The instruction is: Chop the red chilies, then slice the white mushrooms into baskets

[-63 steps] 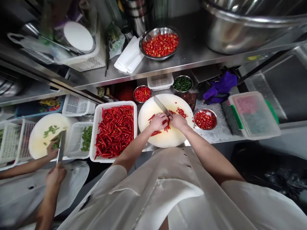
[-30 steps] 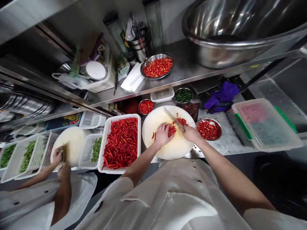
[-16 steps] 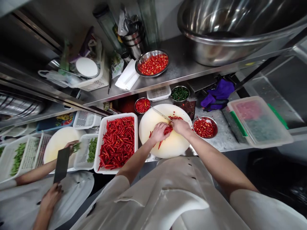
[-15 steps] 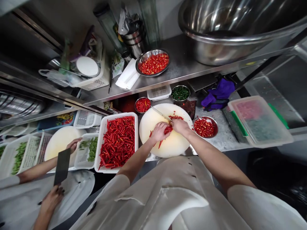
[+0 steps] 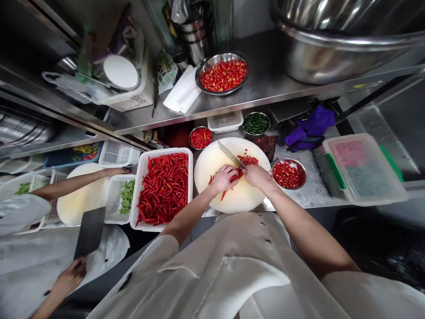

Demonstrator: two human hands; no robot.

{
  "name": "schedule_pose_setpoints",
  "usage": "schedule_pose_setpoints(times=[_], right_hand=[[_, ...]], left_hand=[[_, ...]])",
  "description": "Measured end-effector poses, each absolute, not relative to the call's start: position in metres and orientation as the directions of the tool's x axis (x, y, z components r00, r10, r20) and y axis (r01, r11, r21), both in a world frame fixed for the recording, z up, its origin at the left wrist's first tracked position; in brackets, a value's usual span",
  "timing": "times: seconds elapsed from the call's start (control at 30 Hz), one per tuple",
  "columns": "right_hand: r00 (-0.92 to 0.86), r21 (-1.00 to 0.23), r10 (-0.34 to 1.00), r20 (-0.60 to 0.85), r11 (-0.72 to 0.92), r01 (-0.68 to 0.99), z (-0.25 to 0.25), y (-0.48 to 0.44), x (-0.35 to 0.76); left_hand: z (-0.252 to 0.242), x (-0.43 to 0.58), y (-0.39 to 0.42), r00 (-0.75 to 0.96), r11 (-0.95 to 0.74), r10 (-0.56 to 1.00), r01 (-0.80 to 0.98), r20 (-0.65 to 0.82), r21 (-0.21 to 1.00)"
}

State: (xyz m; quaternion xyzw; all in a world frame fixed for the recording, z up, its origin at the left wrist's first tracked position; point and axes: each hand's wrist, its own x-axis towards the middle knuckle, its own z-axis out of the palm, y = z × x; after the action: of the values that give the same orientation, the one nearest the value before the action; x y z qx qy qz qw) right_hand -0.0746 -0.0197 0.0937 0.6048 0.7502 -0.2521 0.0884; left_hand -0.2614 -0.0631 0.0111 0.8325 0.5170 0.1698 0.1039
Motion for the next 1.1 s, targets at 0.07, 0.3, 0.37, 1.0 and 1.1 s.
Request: schedule_pose_setpoints(times=[0.07, 0.3, 0.37, 1.0, 1.1], right_hand=[[-0.224, -0.267, 0.873, -0.433, 0.114, 0.957, 0.093, -0.021, -0.077], [-0.213, -0.271, 0.865, -0.455, 0.094, 0.958, 0.096, -0.025, -0.080], [-0.199, -0.270, 0.869, -0.453, 0.078, 0.960, 0.095, -0.026, -0.083], [-0.233, -0.282, 0.875, -0.424, 0.117, 0.952, 0.073, -0.030, -0.084], [-0.231, -0.285, 0.867, -0.441, 0.109, 0.952, 0.074, -0.032, -0.087]], left_hand=[[0.011, -0.261, -0.063, 0.422, -0.459, 0.888, 0.817, 0.182, 0.349], [0.011, -0.259, -0.063, 0.456, -0.493, 0.870, 0.811, 0.187, 0.315], [0.011, -0.259, -0.063, 0.469, -0.505, 0.863, 0.806, 0.185, 0.310], [0.012, -0.262, -0.076, 0.411, -0.462, 0.885, 0.835, 0.220, 0.298], [0.012, -0.264, -0.074, 0.397, -0.444, 0.894, 0.842, 0.207, 0.306]])
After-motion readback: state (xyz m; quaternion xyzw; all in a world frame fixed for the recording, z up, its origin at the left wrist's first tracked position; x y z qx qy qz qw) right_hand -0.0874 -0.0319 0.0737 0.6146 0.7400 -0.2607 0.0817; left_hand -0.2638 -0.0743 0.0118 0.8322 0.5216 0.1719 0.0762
